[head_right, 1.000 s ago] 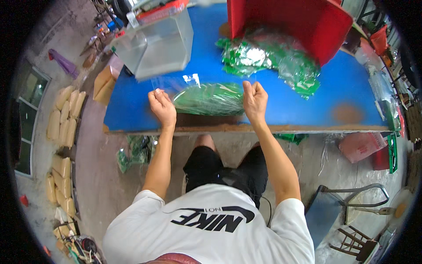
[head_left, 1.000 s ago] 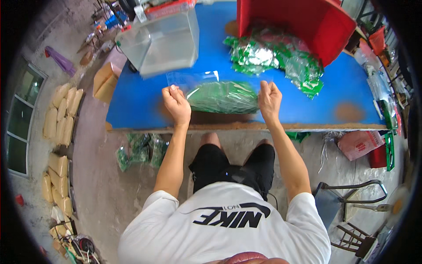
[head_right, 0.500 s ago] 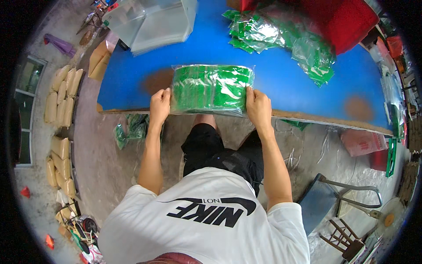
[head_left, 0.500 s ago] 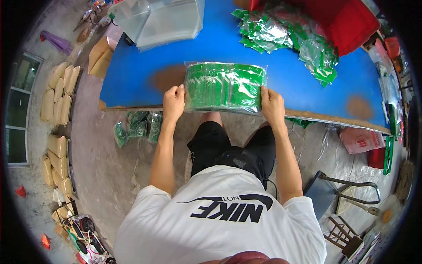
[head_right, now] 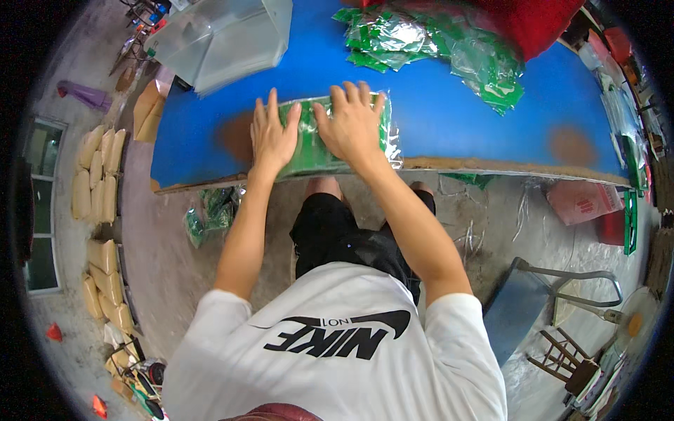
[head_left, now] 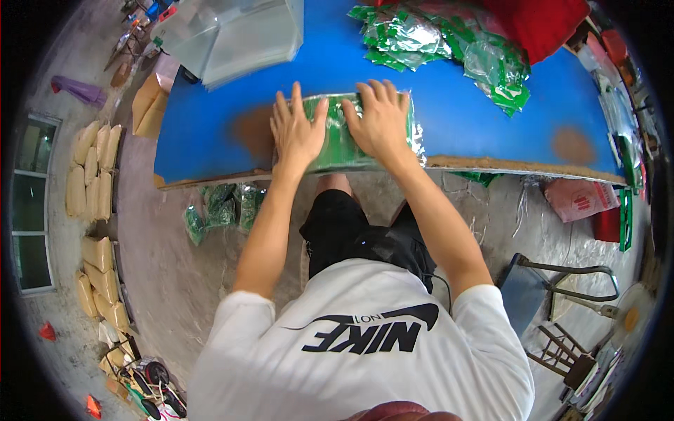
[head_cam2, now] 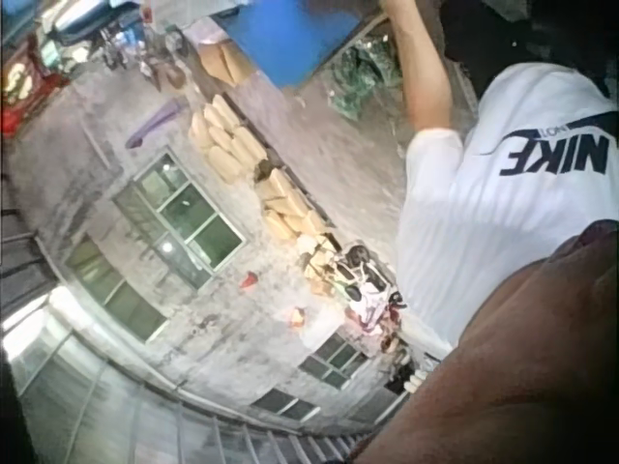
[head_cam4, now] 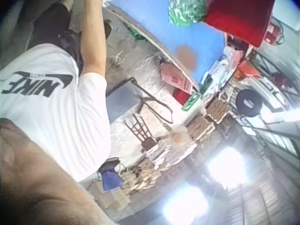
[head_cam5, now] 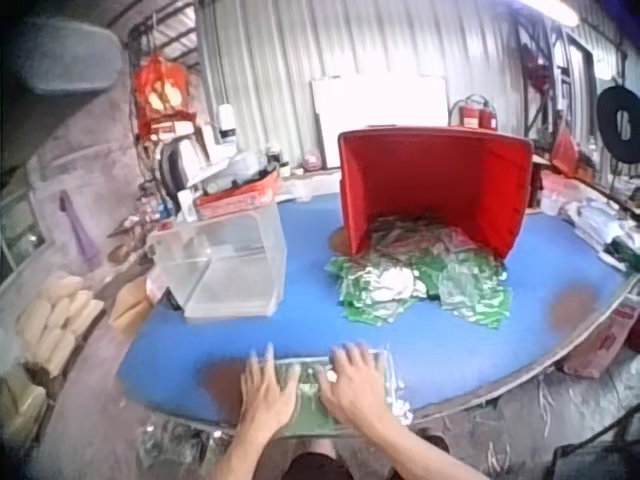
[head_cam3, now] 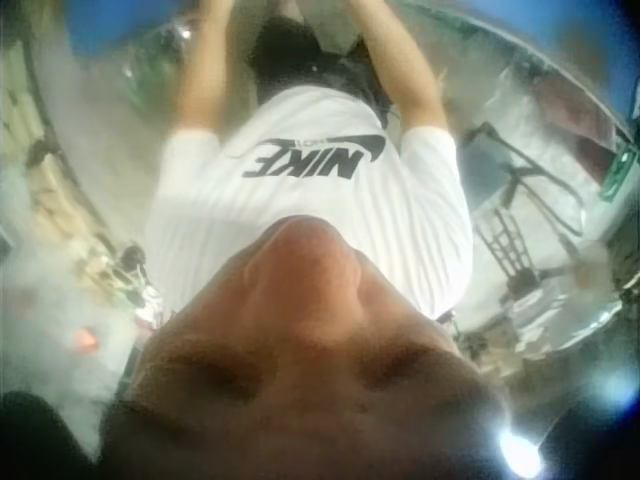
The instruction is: The recorder is organizing and packing green-and-silver packets into a larger clear plastic bag.
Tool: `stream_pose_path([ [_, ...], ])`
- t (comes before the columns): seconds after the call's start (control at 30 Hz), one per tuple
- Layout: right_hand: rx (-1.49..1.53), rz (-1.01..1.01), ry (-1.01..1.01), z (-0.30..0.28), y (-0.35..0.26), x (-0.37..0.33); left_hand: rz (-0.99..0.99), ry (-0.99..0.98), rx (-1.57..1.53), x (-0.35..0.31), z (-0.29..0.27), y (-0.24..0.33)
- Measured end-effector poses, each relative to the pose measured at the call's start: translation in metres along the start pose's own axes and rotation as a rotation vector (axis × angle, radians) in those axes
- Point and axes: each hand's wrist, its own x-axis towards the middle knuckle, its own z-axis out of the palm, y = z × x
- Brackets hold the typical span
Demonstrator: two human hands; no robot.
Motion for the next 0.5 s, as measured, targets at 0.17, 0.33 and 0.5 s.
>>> stream_pose_path([
  [0.17,0.086,0.251,0.182,-0.015,0.013,-0.026,-0.049,0.179,-0.301,-0.058,-0.003,-0.003],
  [0.33,0.34,0.562,-0.062,-0.036,0.013,-0.033,-0.28,0.269,-0.605,-0.127,-0.003,-0.002],
  [0.5,0.571,0.412,-0.084,-0.024,0.038,-0.042,-0.348,0.331,-0.937,-0.146,0.029,-0.02],
])
